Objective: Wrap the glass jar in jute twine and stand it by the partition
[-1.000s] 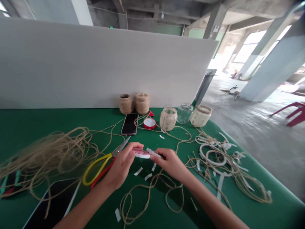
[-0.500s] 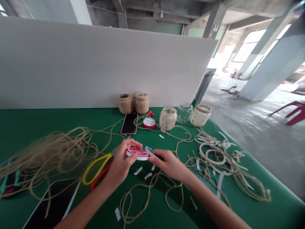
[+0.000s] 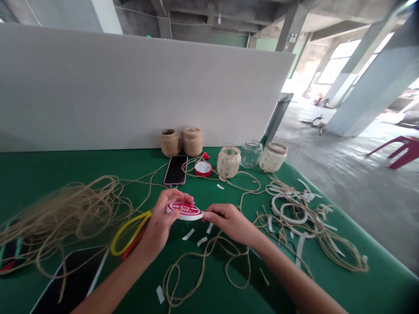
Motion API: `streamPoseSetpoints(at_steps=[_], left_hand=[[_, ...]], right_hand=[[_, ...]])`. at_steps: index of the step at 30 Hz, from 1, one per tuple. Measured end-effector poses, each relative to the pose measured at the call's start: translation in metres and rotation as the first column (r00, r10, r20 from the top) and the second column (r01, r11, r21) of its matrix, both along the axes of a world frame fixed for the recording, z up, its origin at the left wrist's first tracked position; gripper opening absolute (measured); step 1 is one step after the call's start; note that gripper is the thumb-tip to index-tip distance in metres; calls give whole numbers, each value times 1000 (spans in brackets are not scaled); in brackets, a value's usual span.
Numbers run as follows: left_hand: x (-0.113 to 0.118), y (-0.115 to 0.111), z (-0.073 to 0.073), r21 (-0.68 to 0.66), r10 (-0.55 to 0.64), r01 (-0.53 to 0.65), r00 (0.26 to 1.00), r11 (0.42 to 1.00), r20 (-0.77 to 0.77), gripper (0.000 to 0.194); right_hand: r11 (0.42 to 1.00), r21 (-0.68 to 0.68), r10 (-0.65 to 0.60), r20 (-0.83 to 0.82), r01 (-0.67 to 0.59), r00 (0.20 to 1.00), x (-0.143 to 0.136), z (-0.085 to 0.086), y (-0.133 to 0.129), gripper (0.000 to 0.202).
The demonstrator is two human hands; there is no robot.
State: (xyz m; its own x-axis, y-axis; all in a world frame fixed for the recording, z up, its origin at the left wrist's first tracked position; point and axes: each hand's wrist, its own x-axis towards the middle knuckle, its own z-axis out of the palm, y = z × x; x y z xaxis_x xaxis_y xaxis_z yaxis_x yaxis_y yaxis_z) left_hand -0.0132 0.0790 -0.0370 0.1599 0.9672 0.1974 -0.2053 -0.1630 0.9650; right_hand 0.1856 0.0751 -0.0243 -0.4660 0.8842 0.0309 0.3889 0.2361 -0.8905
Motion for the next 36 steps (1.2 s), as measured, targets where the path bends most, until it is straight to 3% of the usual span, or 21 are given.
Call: streamPoseSetpoints(at_steps=[14, 27, 31, 36], left_hand=[[2, -6, 1, -9, -114, 116, 987, 993, 115, 33], [5, -12, 3, -121, -221, 272, 919, 955, 326, 35], [6, -9, -1, -158, -146, 206, 934, 966, 328, 30], [7, -6, -3, -188, -108, 150, 971, 971, 214, 30]], right_hand=[[999, 14, -40, -4, 40, 999, -2, -1, -3, 32], [1000, -28, -16, -75, 13, 997, -6, -6, -5, 31], [999, -22, -41, -66, 40, 997, -7, -7, -5, 31], [998, -1, -64, -91, 64, 994, -6, -6, -4, 33]])
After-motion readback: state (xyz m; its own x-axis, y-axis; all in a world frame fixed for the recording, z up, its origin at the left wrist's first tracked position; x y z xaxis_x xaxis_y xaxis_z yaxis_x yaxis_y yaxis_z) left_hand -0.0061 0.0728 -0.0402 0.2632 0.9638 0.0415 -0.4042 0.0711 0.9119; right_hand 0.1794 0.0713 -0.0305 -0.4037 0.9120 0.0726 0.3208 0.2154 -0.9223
